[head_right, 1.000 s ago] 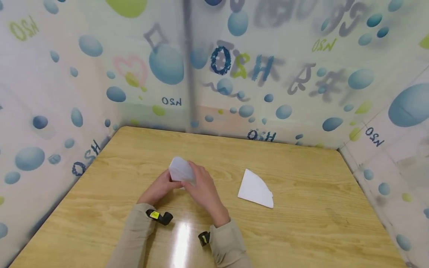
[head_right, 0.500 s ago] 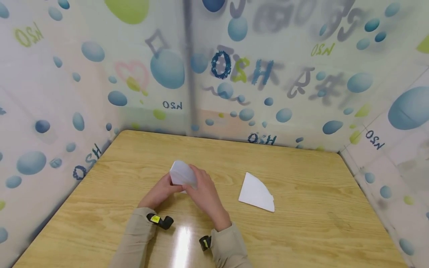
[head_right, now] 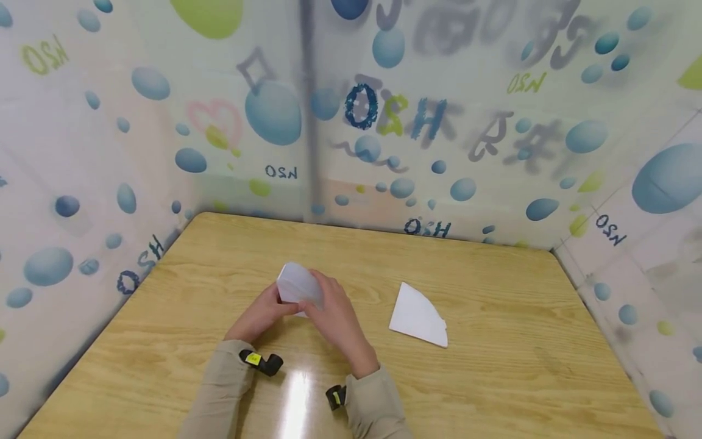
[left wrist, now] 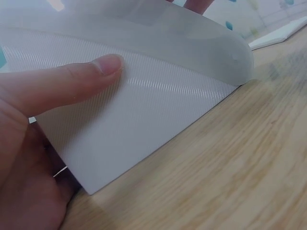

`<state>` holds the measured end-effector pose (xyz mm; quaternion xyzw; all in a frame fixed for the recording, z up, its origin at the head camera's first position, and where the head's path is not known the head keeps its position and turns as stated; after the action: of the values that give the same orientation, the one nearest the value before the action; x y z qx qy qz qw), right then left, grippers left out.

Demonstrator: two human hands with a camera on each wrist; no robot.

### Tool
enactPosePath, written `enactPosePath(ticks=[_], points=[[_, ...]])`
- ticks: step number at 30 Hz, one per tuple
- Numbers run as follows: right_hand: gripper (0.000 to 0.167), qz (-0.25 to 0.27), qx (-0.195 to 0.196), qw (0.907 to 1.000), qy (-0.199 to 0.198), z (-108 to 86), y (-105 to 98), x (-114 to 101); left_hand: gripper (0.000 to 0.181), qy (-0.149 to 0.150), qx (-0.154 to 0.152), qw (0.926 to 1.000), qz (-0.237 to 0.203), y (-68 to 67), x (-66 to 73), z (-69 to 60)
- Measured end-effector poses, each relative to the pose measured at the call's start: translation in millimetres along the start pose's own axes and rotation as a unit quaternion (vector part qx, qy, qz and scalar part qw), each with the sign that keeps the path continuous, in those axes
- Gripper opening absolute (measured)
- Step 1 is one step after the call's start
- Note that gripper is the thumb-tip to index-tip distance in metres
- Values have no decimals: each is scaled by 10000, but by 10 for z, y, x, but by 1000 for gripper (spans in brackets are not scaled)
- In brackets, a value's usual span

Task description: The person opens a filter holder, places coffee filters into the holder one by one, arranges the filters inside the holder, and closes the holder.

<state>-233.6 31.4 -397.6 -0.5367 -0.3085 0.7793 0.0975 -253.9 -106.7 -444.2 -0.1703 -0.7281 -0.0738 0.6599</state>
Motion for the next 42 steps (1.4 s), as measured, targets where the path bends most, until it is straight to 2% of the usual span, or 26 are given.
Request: enactPosePath(ticks=[2,7,9,12,21,29,37,42], points=[[57,-13,6,10000,-6,-1,-7,2,60,11,20,10000,-11,0,-3,5],[55,49,-13,10000,3,-16,-22,2,61,75,107,9999,-101,-27,-170,93],[54,92,-32,10000,7,-21,-24,0,62,106,110,9998,-94,-27,-175,94],[55,105,-39,9999,48,-22,-33,-5,62,92,97,9998,-136,-24,-148,80],[51,307,74,9991,266,-14,-86,21,58,-33,-10,9999,-142,6,69,-38],[51,476,166,9985,229,-19,-150,34,59,-41,7,10000,-11,30,89,-27],[52,660,187,9969,395,4,-176,87,55,44,110,9999,7,4,94,3],[54,773,243,9952,544,-9,-178,107,53,-31,149,9999,-19,-10,71,-22]])
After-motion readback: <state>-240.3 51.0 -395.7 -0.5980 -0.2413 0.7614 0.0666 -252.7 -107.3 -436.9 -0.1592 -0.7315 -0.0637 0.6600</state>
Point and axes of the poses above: each hand's wrist, its own z-axis towards the middle knuckle, its own y-axis out of the palm, x = y × z, the point moved 7 cm from there along z, towards the middle knuckle, and after that the axes turned 7 degrees about -y, right-handed, at the moved point
